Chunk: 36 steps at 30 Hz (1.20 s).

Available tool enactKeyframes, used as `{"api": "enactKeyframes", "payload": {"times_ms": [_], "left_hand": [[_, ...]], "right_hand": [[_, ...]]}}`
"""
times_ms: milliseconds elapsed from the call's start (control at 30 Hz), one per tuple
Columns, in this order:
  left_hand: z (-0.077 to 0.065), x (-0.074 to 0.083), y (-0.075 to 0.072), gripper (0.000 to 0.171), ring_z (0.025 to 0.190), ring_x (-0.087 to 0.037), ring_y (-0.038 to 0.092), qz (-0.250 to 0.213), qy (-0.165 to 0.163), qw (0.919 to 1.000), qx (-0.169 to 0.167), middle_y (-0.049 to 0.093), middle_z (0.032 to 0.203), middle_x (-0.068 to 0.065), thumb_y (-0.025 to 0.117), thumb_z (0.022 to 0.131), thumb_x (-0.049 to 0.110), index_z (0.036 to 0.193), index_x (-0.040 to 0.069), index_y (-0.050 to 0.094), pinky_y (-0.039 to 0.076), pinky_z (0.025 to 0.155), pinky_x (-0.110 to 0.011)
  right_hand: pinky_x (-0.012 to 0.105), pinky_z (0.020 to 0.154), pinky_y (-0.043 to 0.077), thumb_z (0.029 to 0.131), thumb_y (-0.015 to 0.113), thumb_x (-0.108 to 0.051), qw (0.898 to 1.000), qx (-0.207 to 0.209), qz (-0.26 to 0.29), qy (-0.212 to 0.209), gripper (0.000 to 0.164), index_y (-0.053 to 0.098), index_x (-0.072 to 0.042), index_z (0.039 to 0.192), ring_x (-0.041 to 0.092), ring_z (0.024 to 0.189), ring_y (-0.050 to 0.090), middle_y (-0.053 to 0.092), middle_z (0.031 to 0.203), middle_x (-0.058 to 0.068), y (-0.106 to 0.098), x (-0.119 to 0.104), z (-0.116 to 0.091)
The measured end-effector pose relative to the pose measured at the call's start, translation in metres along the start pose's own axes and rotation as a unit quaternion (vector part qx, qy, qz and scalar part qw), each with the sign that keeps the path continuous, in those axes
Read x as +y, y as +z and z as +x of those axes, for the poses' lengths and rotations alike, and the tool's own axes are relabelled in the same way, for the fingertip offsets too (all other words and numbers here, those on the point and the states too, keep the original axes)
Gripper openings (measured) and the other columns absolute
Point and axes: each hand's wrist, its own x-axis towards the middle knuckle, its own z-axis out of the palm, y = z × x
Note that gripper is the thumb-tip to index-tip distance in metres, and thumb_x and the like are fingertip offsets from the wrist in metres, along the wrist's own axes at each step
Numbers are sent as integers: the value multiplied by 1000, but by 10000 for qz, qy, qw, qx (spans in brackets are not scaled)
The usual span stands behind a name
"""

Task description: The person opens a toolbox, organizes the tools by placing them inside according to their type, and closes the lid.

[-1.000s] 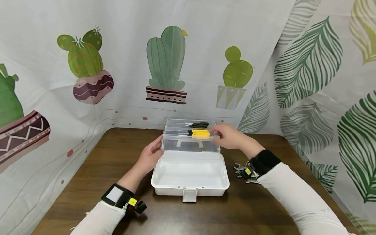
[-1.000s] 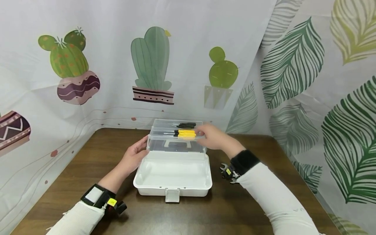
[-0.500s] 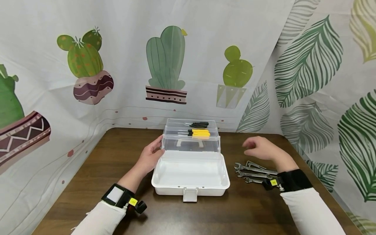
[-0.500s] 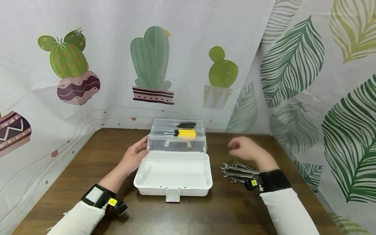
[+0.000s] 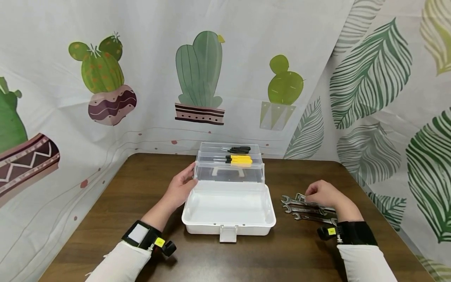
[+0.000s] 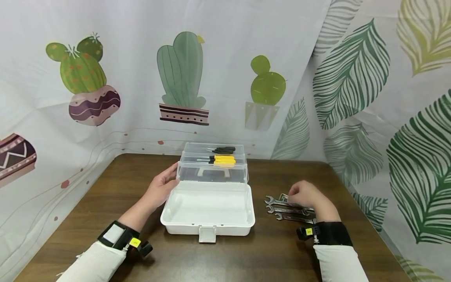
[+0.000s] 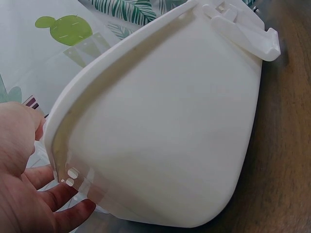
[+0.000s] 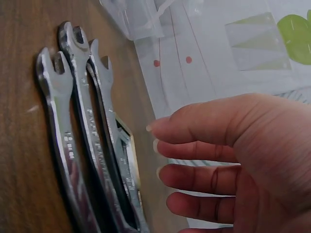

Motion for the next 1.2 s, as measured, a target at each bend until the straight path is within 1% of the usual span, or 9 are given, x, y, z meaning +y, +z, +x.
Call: {"api": "enactKeyframes", "payload": {"times_ms": [133,333,500,633,800,900,1000,1100,1200], "left_hand": [[0,-1,0,63,137,-42,54,-50,-25,10000,10,51,154,-23,53,104,10,163,24,33,55,101,-45],[0,-2,0,63,136,-41,55,-74,-130,9999,1,50,155,-22,54,104,11,163,24,33,55,101,-46],[-1,-1,1,63,140,-41,51,-42,-53,10000,2,49,155,-24,54,104,10,163,22,32,51,106,-48],[-2,1,1,64,139,-43,52,-74,22,10000,6,50,154,-25,53,104,9,163,20,31,52,105,-48],[-3,2,1,63,140,-42,51,-52,1,10000,-5,50,154,-24,54,104,10,163,21,32,51,107,-51],[-3,2,1,64,142,-41,50,-27,-4,10000,-16,50,154,-24,54,104,11,163,21,32,49,109,-54],[-3,2,1,63,141,-41,50,-34,29,10000,-15,51,153,-25,55,105,12,163,21,32,50,107,-53],[-3,3,0,63,139,-42,52,-40,49,10000,-24,51,153,-24,54,105,12,163,21,31,52,105,-50],[-4,4,0,64,139,-42,52,3,22,10000,-36,51,153,-23,54,105,12,163,21,30,53,104,-49]], "right_hand": [[33,63,47,82,77,-15,10000,19,-76,42,9,74,-7,85,15,70,55,67,74,0,5,3,0],[33,63,45,79,76,-15,9996,67,-240,109,8,71,-9,79,15,69,52,64,71,-2,11,4,0],[33,61,44,77,75,-16,9990,115,-388,179,7,71,-11,77,15,67,51,63,71,-3,15,6,0],[32,60,43,77,74,-15,9989,150,-366,236,6,69,-11,75,16,66,51,60,69,-3,17,5,1],[32,59,42,77,75,-15,9990,90,-350,271,8,68,-11,74,15,65,51,58,67,-3,18,5,0],[32,60,43,80,73,-15,9992,138,-318,220,8,69,-10,76,16,66,51,60,69,-2,18,6,0],[33,61,43,85,69,-16,9991,232,-282,194,8,69,-9,80,17,67,52,61,73,1,18,7,1],[33,62,44,90,65,-16,9985,344,-306,282,10,67,-8,84,18,69,53,62,77,4,18,9,3],[35,65,45,90,64,-17,9972,451,-437,397,9,65,-8,89,20,73,56,64,82,7,20,12,6]]}}
